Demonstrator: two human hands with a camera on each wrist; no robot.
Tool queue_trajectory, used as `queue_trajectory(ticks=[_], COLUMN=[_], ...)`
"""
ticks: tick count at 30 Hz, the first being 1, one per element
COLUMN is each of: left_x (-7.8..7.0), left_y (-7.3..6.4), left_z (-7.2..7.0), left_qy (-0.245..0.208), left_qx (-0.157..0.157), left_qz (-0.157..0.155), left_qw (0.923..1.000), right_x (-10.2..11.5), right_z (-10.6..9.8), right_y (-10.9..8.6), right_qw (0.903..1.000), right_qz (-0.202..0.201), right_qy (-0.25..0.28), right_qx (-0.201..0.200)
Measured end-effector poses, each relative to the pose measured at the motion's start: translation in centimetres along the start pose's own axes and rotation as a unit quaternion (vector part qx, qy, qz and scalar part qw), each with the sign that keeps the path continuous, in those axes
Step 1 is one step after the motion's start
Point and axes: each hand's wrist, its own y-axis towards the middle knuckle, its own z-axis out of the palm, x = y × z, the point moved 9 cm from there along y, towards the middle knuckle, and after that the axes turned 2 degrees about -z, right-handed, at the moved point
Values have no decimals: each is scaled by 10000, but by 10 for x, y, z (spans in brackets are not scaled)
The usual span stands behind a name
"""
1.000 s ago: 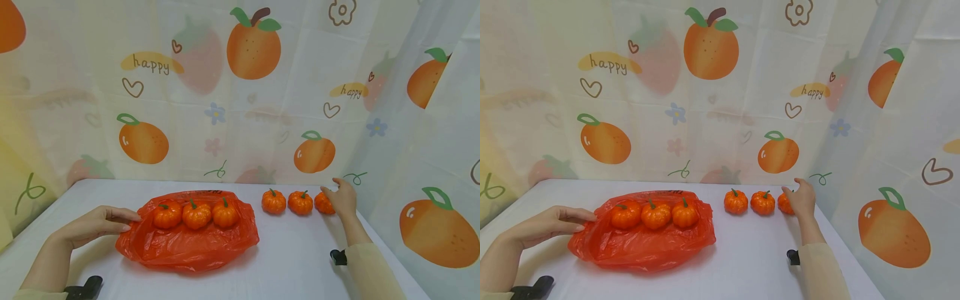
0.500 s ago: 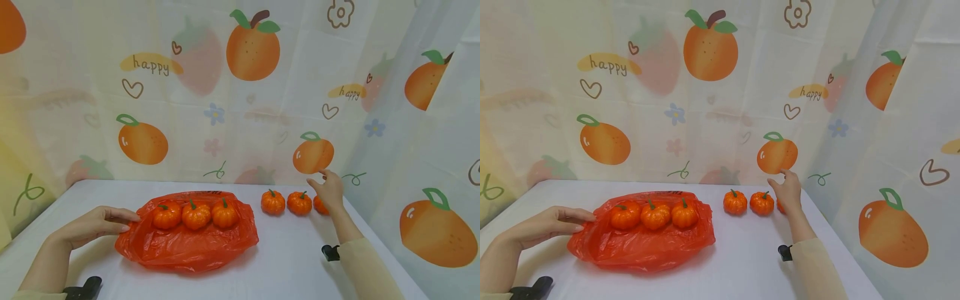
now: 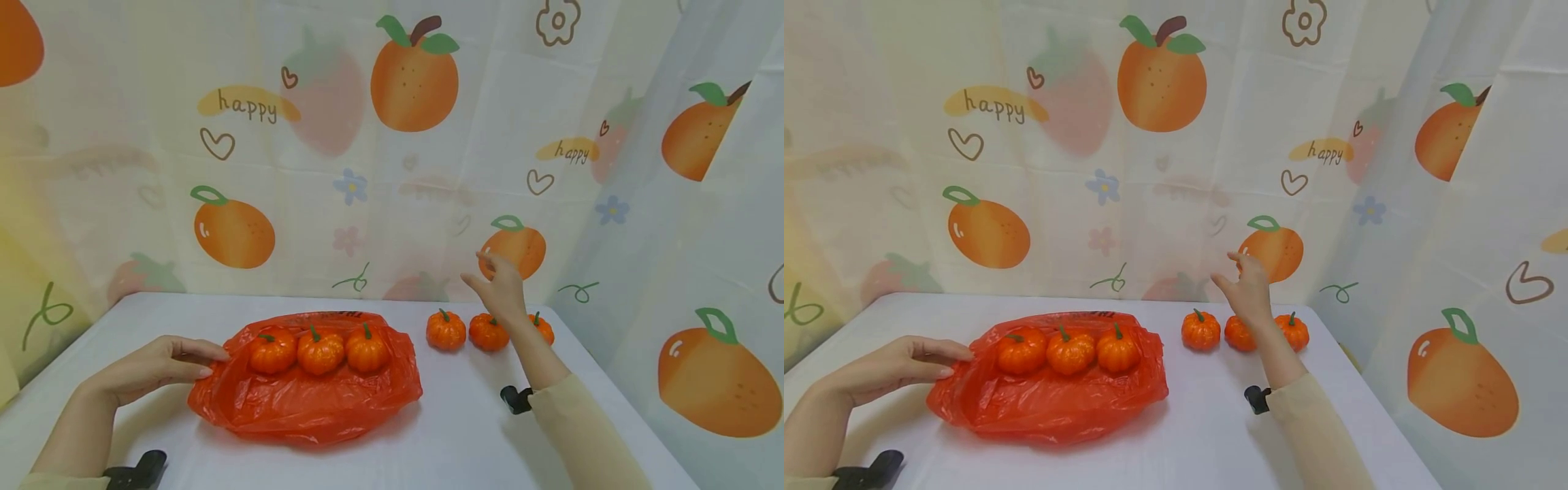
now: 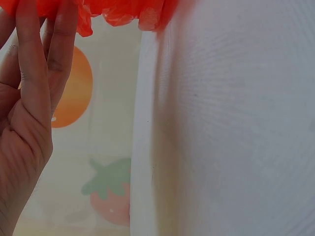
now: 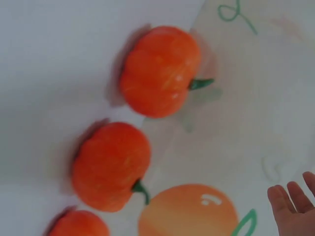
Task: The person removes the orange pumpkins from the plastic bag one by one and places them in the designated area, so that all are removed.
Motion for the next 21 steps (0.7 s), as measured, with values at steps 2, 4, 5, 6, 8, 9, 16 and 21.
queue_trajectory(ticks=[2,4,5,6,8,9,16,21], left_x=[0,0,0,0,0,0,2,1], left_y=[0,0,0,0,0,0,-1,-1], left_z=[0,0,0,0,0,-1,-1,-2], left_qy=[9,2,-7,-10,-12,-16,47,105], left_qx=[5,-1,-6,-10,-8,-11,-19,-61], left_qz=[5,18,21,27,27,29,6,-41], left_qw=[10000,10000,10000,10000,10000,10000,10000,9999], right_x=[14,27,33,39,49,54,91,116], right_z=[5,11,13,16,22,25,52,78], right_y=[2,4,5,6,7,8,11,10], right_qw=[9998,9993,9992,9989,9985,9982,9943,9886], right_qz=[-169,-316,-357,-386,-445,-467,-733,-1006], right_qy=[71,148,174,209,263,303,609,841], right_qx=[44,92,108,136,189,216,468,745])
